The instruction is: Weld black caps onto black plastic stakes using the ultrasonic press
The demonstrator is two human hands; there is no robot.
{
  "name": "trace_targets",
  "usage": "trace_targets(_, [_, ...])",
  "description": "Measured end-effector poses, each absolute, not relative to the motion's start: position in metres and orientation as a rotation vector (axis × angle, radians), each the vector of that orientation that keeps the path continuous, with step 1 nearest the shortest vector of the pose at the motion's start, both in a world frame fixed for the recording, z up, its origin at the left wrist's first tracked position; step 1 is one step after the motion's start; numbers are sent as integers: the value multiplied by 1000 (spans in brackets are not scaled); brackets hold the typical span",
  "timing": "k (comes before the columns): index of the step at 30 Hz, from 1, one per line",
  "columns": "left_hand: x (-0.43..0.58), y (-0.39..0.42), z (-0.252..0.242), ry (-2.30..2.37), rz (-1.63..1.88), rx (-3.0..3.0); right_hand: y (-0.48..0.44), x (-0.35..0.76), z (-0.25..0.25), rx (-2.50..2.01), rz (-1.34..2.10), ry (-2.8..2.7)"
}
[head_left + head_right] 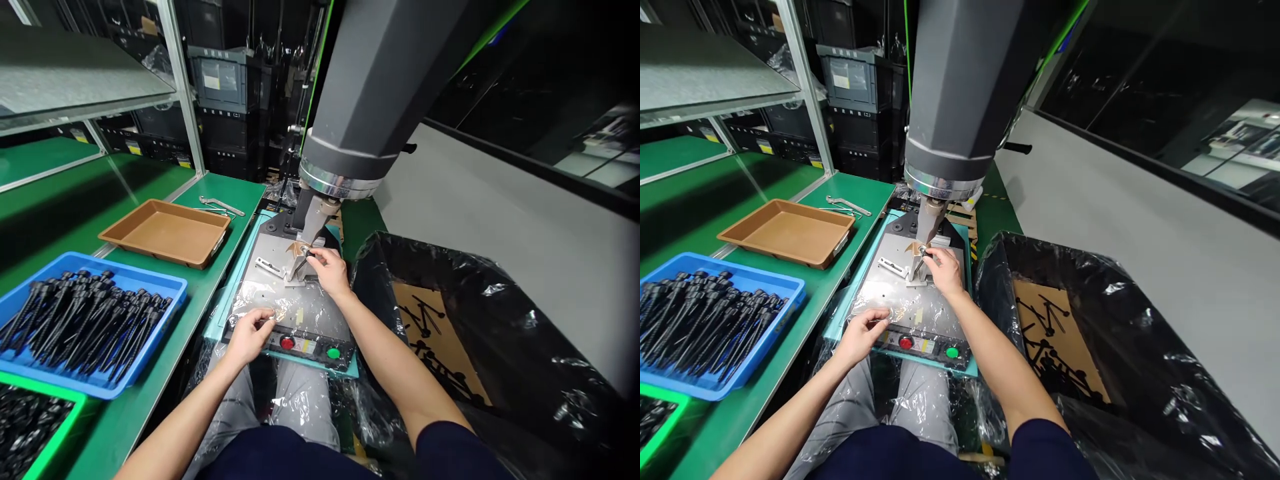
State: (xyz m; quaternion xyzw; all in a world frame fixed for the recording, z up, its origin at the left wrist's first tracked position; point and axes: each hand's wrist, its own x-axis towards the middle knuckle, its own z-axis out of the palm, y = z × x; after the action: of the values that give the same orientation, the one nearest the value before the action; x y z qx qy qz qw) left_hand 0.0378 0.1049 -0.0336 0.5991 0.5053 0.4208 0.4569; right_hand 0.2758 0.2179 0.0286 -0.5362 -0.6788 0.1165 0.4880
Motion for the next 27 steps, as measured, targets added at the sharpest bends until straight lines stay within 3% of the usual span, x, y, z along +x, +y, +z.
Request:
trace_targets(10, [34,103,-56,1201,984,1359,253,273,25,-1502,388,-1561])
trace_targets(27, [30,100,-66,1176,944,1318,253,286,36,-1320,282,-1860])
